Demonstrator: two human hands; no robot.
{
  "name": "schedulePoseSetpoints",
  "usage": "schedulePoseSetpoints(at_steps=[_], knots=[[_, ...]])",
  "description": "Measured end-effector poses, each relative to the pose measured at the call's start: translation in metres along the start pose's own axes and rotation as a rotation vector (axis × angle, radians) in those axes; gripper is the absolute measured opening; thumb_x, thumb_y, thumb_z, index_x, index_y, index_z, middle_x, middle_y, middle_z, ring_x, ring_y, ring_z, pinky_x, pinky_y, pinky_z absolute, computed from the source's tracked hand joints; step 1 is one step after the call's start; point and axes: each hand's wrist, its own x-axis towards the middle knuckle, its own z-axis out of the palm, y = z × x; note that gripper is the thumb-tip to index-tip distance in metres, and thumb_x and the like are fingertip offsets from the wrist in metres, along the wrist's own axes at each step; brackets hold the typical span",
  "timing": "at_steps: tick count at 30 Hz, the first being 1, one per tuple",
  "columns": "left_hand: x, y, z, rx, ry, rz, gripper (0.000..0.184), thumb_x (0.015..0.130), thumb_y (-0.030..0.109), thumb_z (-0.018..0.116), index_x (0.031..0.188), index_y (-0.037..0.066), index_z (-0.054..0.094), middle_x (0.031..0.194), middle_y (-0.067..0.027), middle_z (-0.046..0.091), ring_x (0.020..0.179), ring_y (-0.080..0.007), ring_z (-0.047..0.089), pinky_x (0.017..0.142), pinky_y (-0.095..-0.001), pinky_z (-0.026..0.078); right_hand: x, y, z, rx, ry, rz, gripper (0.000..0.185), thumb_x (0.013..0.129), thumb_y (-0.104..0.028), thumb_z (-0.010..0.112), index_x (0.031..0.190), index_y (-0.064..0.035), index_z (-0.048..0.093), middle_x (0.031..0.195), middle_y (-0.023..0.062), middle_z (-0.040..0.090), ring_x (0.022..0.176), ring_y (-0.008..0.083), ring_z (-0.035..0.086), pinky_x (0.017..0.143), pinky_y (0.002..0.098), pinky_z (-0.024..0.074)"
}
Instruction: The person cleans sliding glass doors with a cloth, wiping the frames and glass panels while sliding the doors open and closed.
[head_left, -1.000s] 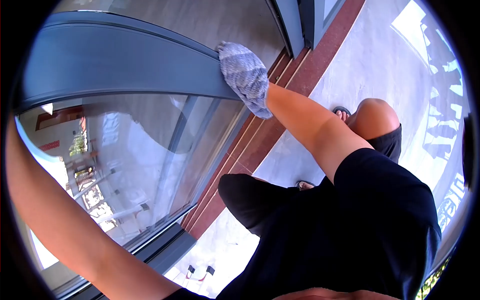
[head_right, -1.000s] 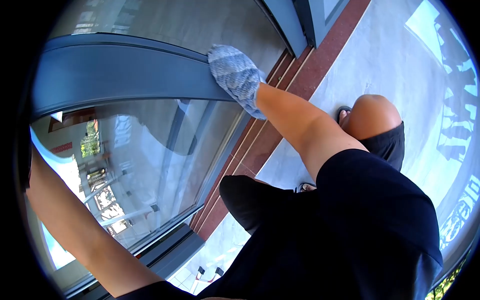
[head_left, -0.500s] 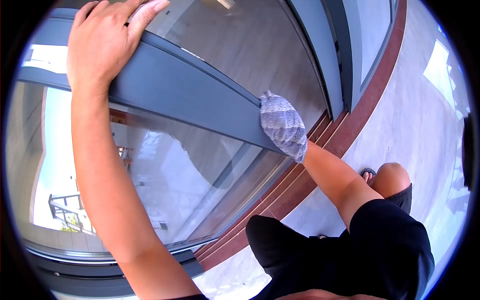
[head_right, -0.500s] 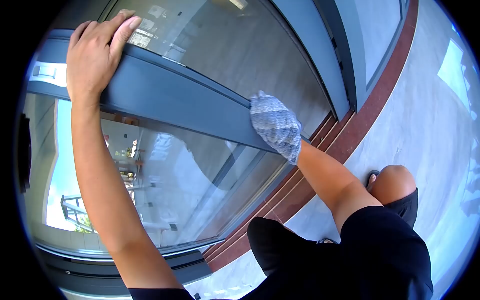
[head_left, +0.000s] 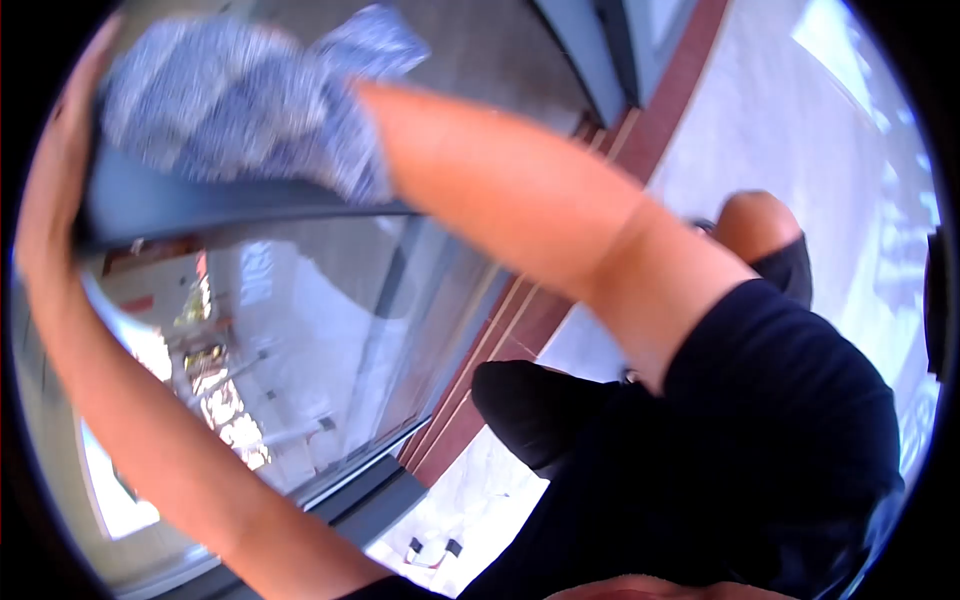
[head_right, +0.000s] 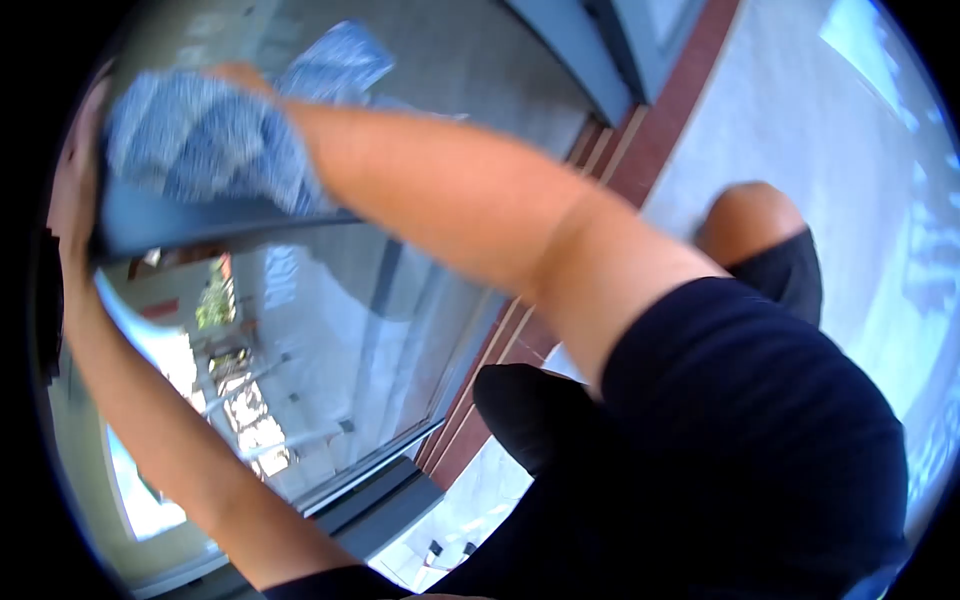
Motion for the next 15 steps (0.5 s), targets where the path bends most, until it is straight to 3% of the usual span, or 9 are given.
schedulePoseSetpoints(at_steps=[1,2,3,4,5,9,11,13,15], knots=[[0.013,0.023,-0.006,-0.037,0.051,-0.028,0.038,0.103,0.046,0.053,0.114,0.018,0.076,0.095,-0.0041,0.076,0.087,-0.0255,0.068,0.091,-0.0406,0.047,-0.033,0.001,0.006,0.314,0.159,0.230,0.022,0.098,-0.011,0.067,0.114,0.0032,0.072,0.108,0.0164,0.076,0.096,0.0247,0.075,0.082,0.0358,0.0608],[0.019,0.039,-0.038,0.251,0.015,0.017,0.054,0.108,0.056,0.039,0.110,0.019,0.078,0.094,-0.0053,0.078,0.074,-0.0330,0.065,0.087,-0.0453,0.046,-0.049,0.014,0.009,0.633,0.334,0.445,0.024,0.098,-0.011,0.067,0.116,0.0048,0.072,0.109,0.0169,0.076,0.094,0.0256,0.076,0.080,0.0381,0.0617],[0.019,0.042,-0.043,0.283,-0.035,-0.001,0.054,0.110,0.054,0.036,0.116,0.018,0.076,0.100,-0.0043,0.077,0.077,-0.0328,0.065,0.089,-0.0448,0.045,-0.059,0.052,-0.014,0.553,0.164,-0.225,0.019,0.098,-0.009,0.068,0.113,0.0003,0.073,0.109,0.0150,0.074,0.099,0.0268,0.073,0.088,0.0398,0.0579],[0.020,0.044,-0.043,0.318,-0.096,-0.013,0.054,0.111,0.051,0.034,0.121,0.018,0.074,0.107,-0.0033,0.077,0.080,-0.0326,0.065,0.092,-0.0442,0.045,-0.083,0.077,-0.029,0.521,0.177,-0.212,0.019,0.098,-0.009,0.068,0.113,0.0003,0.073,0.109,0.0150,0.074,0.099,0.0268,0.073,0.088,0.0398,0.0579],[0.020,0.046,-0.043,0.297,-0.099,-0.033,0.053,0.112,0.049,0.033,0.123,0.018,0.074,0.110,-0.0038,0.077,0.082,-0.0326,0.064,0.094,-0.0437,0.044,-0.121,0.093,-0.040,0.739,0.019,-0.739,0.016,0.095,-0.006,0.071,0.111,-0.0046,0.073,0.109,0.0134,0.072,0.106,0.0293,0.070,0.096,0.0430,0.0537],[0.024,0.052,-0.038,0.327,-0.104,0.002,0.057,0.114,0.047,0.029,0.124,0.016,0.076,0.117,0.0002,0.077,0.085,-0.0284,0.064,0.095,-0.0421,0.044,-0.302,0.074,-0.103,0.515,0.272,0.187,0.019,0.095,-0.006,0.072,0.114,-0.0053,0.073,0.111,0.0140,0.072,0.107,0.0284,0.070,0.098,0.0417,0.0539],[0.026,0.053,-0.034,0.318,-0.112,0.007,0.057,0.114,0.047,0.029,0.124,0.016,0.076,0.117,0.0003,0.077,0.083,-0.0279,0.064,0.094,-0.0414,0.044,-0.323,0.058,-0.122,0.429,0.301,0.665,0.030,0.096,-0.008,0.074,0.124,-0.0011,0.069,0.123,0.0147,0.070,0.114,0.0265,0.069,0.101,0.0412,0.0538],[0.024,0.051,-0.035,0.302,-0.112,0.005,0.057,0.114,0.047,0.030,0.125,0.016,0.076,0.117,0.0005,0.077,0.082,-0.0276,0.063,0.094,-0.0411,0.044,-0.323,0.025,-0.121,0.575,0.642,1.031,0.019,0.097,-0.007,0.066,0.114,-0.0035,0.072,0.113,0.0154,0.073,0.100,0.0267,0.074,0.091,0.0370,0.0571],[0.023,0.050,-0.038,0.287,-0.118,0.014,0.057,0.114,0.047,0.029,0.124,0.015,0.076,0.117,0.0008,0.077,0.081,-0.0280,0.063,0.093,-0.0412,0.044,-0.299,-0.007,-0.131,-0.504,0.046,1.115,0.018,0.095,-0.008,0.062,0.110,-0.0037,0.072,0.111,0.0179,0.072,0.096,0.0310,0.074,0.089,0.0390,0.0575]])
